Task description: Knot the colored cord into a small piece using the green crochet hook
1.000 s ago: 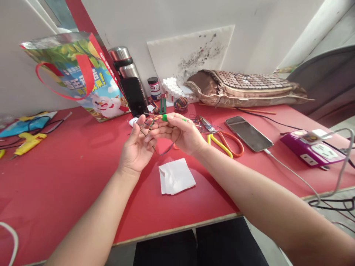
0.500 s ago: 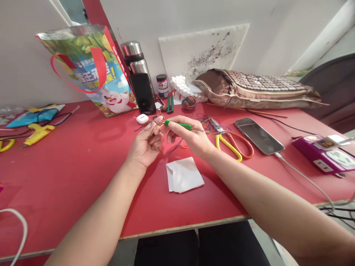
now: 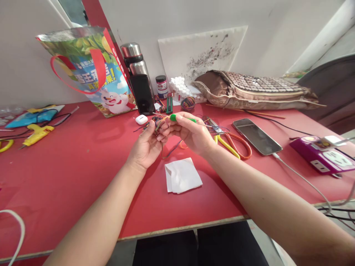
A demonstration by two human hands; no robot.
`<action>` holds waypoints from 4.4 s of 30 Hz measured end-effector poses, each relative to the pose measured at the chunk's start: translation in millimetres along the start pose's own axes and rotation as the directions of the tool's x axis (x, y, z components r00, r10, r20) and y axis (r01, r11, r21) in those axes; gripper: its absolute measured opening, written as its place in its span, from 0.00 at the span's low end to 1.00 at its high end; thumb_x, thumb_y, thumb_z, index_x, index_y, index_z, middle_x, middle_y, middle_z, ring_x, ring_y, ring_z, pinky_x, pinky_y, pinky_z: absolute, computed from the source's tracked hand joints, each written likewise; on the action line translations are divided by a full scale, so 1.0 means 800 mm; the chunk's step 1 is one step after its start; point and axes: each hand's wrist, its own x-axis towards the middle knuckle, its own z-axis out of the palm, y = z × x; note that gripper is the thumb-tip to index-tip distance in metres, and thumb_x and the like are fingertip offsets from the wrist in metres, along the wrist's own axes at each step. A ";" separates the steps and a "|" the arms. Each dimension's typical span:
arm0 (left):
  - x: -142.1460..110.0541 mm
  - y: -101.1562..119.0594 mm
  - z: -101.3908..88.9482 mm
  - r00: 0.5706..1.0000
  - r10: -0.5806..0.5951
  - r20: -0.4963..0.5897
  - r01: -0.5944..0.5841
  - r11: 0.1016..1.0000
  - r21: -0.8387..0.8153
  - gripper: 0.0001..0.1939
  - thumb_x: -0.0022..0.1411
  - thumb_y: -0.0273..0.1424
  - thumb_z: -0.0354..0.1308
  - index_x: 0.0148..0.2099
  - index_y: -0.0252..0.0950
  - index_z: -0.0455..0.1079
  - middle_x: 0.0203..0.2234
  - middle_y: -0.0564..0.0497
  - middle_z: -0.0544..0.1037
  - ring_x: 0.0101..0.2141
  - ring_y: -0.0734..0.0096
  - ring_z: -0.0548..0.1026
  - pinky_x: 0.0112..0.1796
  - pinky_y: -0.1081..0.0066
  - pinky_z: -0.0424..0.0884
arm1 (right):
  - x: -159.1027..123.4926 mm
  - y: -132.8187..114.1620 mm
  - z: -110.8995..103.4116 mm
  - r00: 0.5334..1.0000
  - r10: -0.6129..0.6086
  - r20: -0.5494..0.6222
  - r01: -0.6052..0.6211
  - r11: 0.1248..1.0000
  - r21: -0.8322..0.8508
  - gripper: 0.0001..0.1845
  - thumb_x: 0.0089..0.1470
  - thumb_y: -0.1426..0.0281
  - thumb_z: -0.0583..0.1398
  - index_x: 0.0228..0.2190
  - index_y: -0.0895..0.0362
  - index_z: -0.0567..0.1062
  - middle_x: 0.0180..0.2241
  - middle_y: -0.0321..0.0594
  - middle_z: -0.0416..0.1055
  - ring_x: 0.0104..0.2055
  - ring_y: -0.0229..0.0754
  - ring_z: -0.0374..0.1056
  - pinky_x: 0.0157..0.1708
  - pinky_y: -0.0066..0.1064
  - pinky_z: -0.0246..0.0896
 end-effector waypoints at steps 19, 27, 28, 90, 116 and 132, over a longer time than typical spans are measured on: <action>0.003 -0.014 -0.020 0.970 0.187 0.157 -0.204 0.974 0.096 0.15 0.57 0.41 0.78 0.47 0.45 0.86 0.53 0.50 0.86 0.36 0.73 0.78 0.28 0.75 0.73 | -0.002 0.011 0.012 0.988 0.153 0.011 -0.153 0.988 -0.015 0.22 0.56 0.51 0.72 0.32 0.56 0.76 0.22 0.30 0.69 0.24 0.34 0.66 0.27 0.27 0.67; -0.002 0.004 -0.011 0.992 0.118 0.045 -0.120 0.992 0.027 0.07 0.61 0.27 0.75 0.43 0.39 0.85 0.34 0.53 0.85 0.32 0.78 0.79 0.33 0.78 0.75 | -0.006 0.003 0.014 0.995 0.078 0.056 -0.065 0.975 -0.212 0.26 0.55 0.45 0.71 0.28 0.53 0.74 0.19 0.26 0.51 0.21 0.32 0.45 0.19 0.30 0.47; -0.003 0.006 -0.009 0.994 0.104 0.032 -0.105 0.994 0.037 0.06 0.61 0.25 0.74 0.42 0.38 0.85 0.33 0.53 0.85 0.30 0.79 0.78 0.30 0.79 0.73 | -0.007 0.001 0.015 0.997 0.073 0.038 -0.062 0.969 -0.241 0.27 0.54 0.44 0.71 0.27 0.53 0.73 0.19 0.26 0.51 0.21 0.32 0.45 0.18 0.30 0.46; -0.016 -0.005 -0.001 0.968 0.246 -0.040 -0.229 0.941 0.249 0.21 0.50 0.17 0.76 0.45 0.39 0.87 0.25 0.56 0.79 0.28 0.77 0.77 0.27 0.79 0.68 | -0.008 0.008 0.004 0.991 -0.046 -0.124 0.011 0.964 -0.266 0.19 0.56 0.55 0.71 0.44 0.54 0.87 0.20 0.30 0.66 0.23 0.33 0.58 0.22 0.28 0.52; -0.013 0.000 -0.007 0.983 0.183 -0.018 -0.174 0.958 0.227 0.19 0.48 0.38 0.81 0.42 0.37 0.88 0.20 0.58 0.70 0.19 0.88 0.52 0.21 0.78 0.53 | -0.005 0.004 -0.005 0.989 -0.047 -0.137 0.005 0.957 -0.292 0.09 0.51 0.65 0.75 0.36 0.50 0.91 0.24 0.35 0.79 0.28 0.36 0.69 0.32 0.33 0.63; -0.009 -0.001 -0.014 0.943 0.331 0.038 -0.322 0.877 0.357 0.11 0.44 0.32 0.81 0.30 0.40 0.84 0.29 0.53 0.81 0.29 0.77 0.71 0.32 0.73 0.68 | -0.005 0.005 -0.003 0.977 -0.006 -0.213 -0.047 0.969 -0.243 0.13 0.46 0.61 0.77 0.34 0.53 0.89 0.22 0.35 0.77 0.25 0.36 0.68 0.28 0.32 0.60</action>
